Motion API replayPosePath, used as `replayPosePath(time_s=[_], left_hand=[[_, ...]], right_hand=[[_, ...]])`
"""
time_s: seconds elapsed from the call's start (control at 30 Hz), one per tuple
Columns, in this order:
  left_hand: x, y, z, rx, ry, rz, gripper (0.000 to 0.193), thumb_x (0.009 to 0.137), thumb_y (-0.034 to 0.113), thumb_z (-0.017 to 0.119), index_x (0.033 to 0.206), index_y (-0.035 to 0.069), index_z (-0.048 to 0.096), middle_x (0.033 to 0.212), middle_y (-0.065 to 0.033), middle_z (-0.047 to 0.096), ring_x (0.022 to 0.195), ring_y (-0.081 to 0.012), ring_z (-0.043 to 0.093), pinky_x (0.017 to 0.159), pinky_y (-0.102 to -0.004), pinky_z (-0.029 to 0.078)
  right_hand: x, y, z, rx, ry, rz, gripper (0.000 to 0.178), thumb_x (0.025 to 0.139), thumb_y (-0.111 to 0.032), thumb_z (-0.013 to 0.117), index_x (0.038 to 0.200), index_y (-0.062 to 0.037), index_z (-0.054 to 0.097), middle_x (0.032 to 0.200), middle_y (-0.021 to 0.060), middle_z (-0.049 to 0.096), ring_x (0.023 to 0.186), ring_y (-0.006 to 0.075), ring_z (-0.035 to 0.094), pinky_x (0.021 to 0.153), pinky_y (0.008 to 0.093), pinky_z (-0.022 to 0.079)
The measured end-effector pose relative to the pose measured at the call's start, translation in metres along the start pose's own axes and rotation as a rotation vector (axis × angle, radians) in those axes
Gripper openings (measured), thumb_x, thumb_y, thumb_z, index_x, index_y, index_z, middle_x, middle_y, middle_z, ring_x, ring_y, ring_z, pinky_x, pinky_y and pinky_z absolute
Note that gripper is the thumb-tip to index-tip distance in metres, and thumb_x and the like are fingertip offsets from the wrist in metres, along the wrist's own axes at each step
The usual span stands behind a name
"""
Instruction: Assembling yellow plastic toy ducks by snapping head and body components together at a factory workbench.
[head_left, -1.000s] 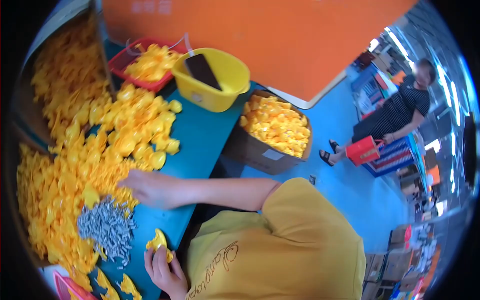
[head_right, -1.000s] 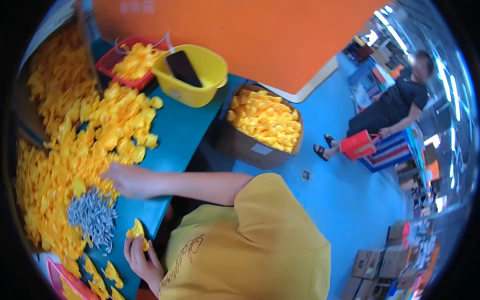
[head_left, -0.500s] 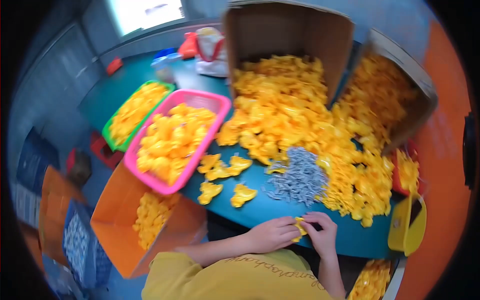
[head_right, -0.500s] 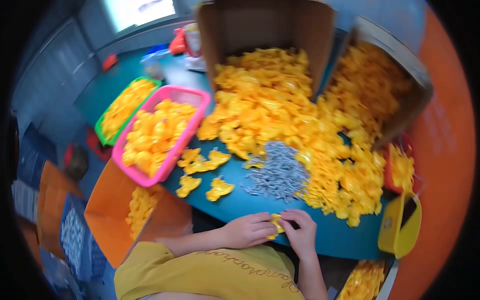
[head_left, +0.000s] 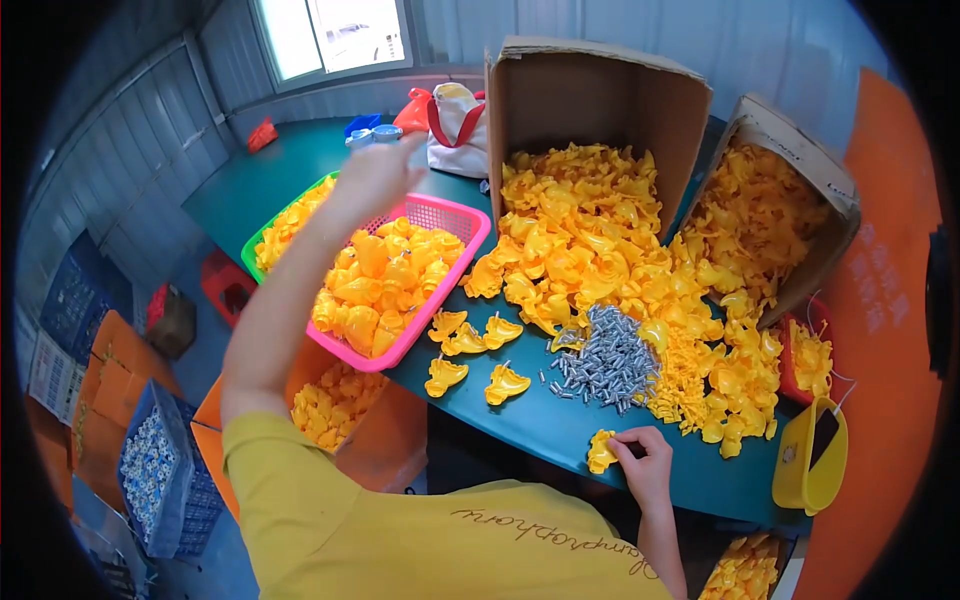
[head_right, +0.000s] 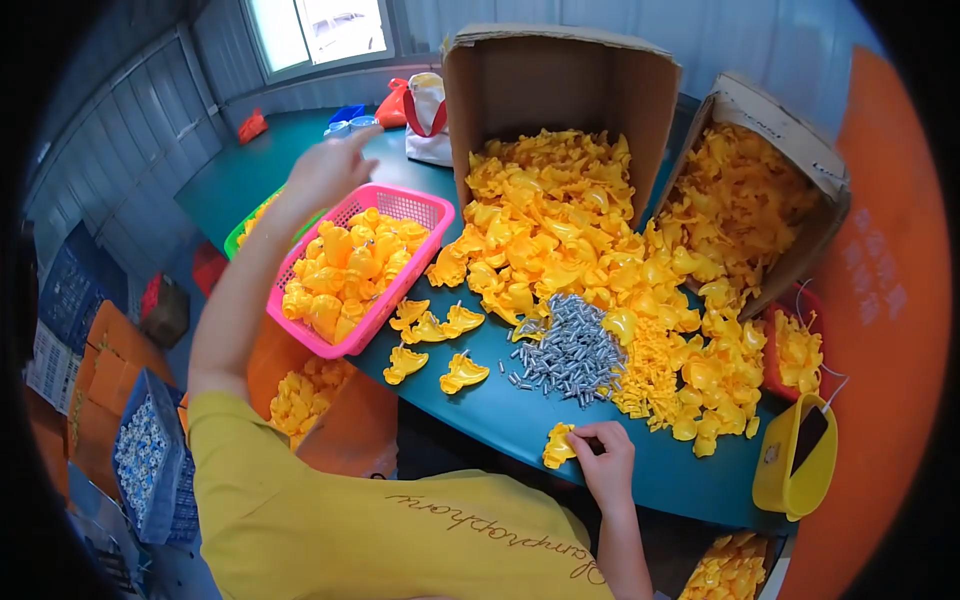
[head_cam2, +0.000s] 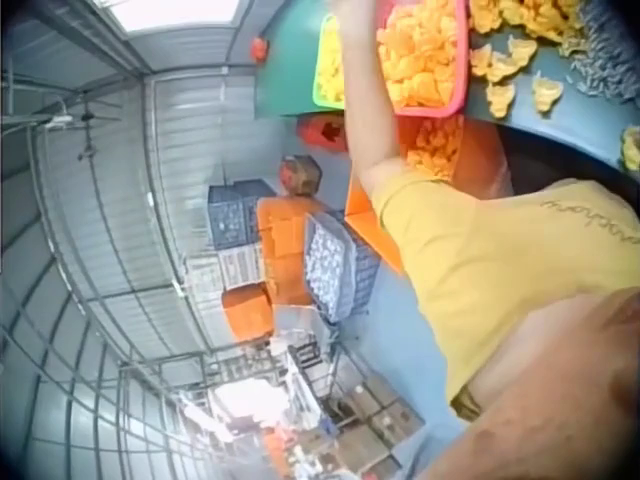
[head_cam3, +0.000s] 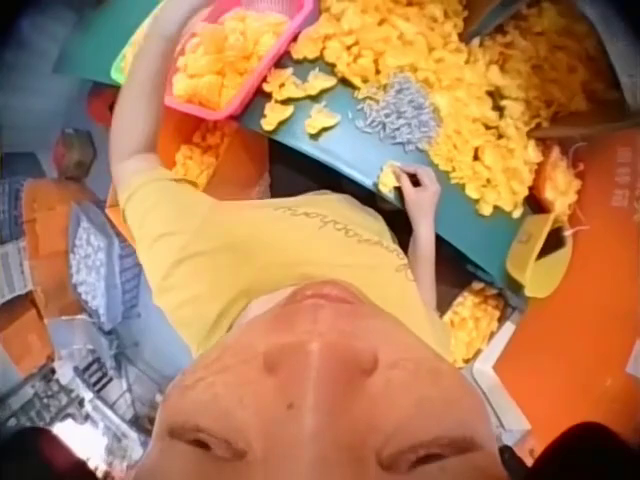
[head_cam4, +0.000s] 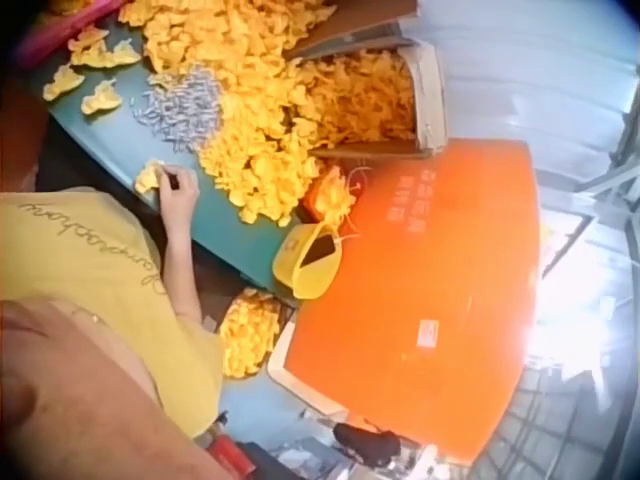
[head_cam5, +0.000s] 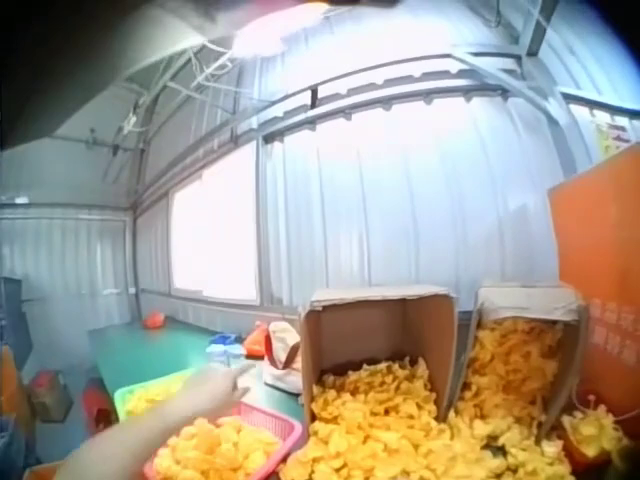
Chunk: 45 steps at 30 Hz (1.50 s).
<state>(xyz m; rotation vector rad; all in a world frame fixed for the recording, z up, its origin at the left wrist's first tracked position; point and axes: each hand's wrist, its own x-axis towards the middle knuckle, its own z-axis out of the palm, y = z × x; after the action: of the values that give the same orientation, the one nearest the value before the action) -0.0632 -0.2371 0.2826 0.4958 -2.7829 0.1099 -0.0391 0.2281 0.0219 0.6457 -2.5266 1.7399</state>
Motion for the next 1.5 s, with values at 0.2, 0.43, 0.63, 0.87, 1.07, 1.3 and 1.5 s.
replayPosePath(time_s=[0.2, 0.43, 0.63, 0.87, 1.07, 1.3, 1.5], left_hand=[[0.122, -0.101, 0.043, 0.299, -0.170, -0.195, 0.069, 0.094, 0.009, 0.059, 0.158, 0.025, 0.040, 0.135, -0.0092, 0.068, 0.119, -0.0276, 0.068, 0.096, -0.0405, 0.056], [0.192, -0.141, 0.118, 0.223, -0.257, -0.395, 0.048, 0.108, 0.046, 0.042, 0.150, 0.024, 0.051, 0.147, -0.0037, 0.060, 0.133, -0.0246, 0.059, 0.112, -0.0382, 0.044], [0.240, -0.131, 0.127, 0.095, -0.382, -0.670, 0.058, 0.106, 0.021, 0.048, 0.158, 0.042, 0.035, 0.163, 0.0063, 0.041, 0.146, -0.0194, 0.045, 0.118, -0.0351, 0.038], [0.252, -0.122, 0.138, 0.242, -0.392, -0.581, 0.056, 0.107, 0.024, 0.047, 0.158, 0.042, 0.035, 0.162, 0.0070, 0.041, 0.146, -0.0199, 0.045, 0.118, -0.0360, 0.039], [0.236, -0.200, 0.148, 0.362, -0.281, -0.470, 0.047, 0.106, 0.032, 0.046, 0.153, 0.035, 0.047, 0.154, 0.0002, 0.053, 0.135, -0.0225, 0.057, 0.113, -0.0381, 0.045], [0.096, 0.012, -0.007, 0.155, 0.018, 0.298, 0.037, 0.097, 0.034, 0.067, 0.086, 0.000, 0.067, 0.074, -0.0173, 0.064, 0.067, -0.0305, 0.066, 0.064, -0.0411, 0.050], [-0.147, 0.146, 0.075, -0.642, -0.204, 1.177, 0.027, 0.082, 0.018, 0.076, 0.107, 0.008, 0.074, 0.106, -0.0039, 0.073, 0.096, -0.0222, 0.070, 0.081, -0.0328, 0.059]], right_hand=[[-0.003, -0.005, 0.000, 0.009, -0.021, -0.002, 0.010, 0.080, -0.005, 0.082, 0.084, -0.0025, 0.074, 0.079, 0.0062, 0.067, 0.075, 0.0192, 0.064, 0.065, 0.0308, 0.051], [0.002, -0.006, -0.001, -0.051, -0.035, -0.018, 0.010, 0.079, -0.007, 0.083, 0.083, -0.0041, 0.074, 0.077, 0.0050, 0.066, 0.073, 0.0190, 0.062, 0.062, 0.0311, 0.050], [0.009, -0.011, -0.004, -0.058, -0.050, -0.001, 0.011, 0.079, -0.007, 0.084, 0.082, -0.0032, 0.074, 0.077, 0.0053, 0.067, 0.074, 0.0189, 0.063, 0.063, 0.0306, 0.050], [-0.002, -0.010, -0.006, -0.078, -0.064, -0.020, 0.012, 0.078, -0.006, 0.084, 0.082, -0.0025, 0.074, 0.082, 0.0060, 0.072, 0.078, 0.0209, 0.064, 0.066, 0.0315, 0.051], [0.003, -0.008, -0.011, -0.048, -0.139, -0.074, 0.012, 0.078, -0.005, 0.083, 0.080, -0.0042, 0.072, 0.079, 0.0067, 0.070, 0.077, 0.0231, 0.064, 0.068, 0.0338, 0.050], [0.015, 0.001, -0.005, -0.039, -0.078, -0.086, 0.011, 0.080, -0.003, 0.081, 0.082, -0.0034, 0.070, 0.082, 0.0087, 0.067, 0.079, 0.0255, 0.063, 0.070, 0.0347, 0.049], [0.015, 0.005, 0.000, -0.075, -0.044, -0.054, 0.012, 0.079, -0.005, 0.083, 0.088, -0.0034, 0.075, 0.085, 0.0064, 0.071, 0.080, 0.0228, 0.065, 0.071, 0.0331, 0.050]])
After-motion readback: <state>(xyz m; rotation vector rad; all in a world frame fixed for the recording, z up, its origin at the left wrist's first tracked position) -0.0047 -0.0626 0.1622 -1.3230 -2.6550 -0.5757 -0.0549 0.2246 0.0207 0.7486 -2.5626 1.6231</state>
